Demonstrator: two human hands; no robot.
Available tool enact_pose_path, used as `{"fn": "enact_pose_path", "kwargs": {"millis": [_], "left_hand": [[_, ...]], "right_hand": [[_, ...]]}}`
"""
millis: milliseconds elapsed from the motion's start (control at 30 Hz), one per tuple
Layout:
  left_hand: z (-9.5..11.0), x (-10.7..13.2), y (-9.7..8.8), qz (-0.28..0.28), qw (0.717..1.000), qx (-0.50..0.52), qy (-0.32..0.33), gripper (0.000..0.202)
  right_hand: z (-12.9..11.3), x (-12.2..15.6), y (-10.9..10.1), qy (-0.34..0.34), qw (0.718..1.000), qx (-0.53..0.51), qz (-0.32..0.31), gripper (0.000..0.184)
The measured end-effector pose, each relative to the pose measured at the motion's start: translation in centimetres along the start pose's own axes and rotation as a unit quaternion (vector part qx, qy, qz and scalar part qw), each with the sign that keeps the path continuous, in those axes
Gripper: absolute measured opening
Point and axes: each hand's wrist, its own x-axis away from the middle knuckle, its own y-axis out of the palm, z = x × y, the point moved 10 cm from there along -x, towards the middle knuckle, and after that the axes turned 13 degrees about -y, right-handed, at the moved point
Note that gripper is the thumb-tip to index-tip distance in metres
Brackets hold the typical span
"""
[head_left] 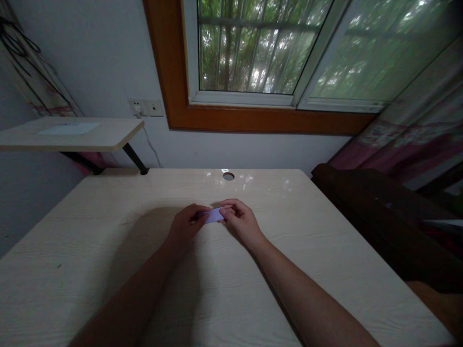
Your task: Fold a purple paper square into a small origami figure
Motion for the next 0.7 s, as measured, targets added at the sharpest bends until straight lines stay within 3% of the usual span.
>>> {"fn": "enact_pose_path", "kwargs": {"millis": [333, 700], "left_hand": [[0.33, 0.05, -0.15, 0.005, 1.000, -0.009, 0.004, 0.015], [0.29, 0.11, -0.11, 0.005, 1.000, -0.016, 0.009, 0.015]], "right_hand": [[0.04, 0.05, 0.04, -0.004, 1.000, -0.006, 0.004, 0.024], [-0.05, 0.13, 0.23, -0.050, 0.997, 0.056, -0.032, 0.023]]}}
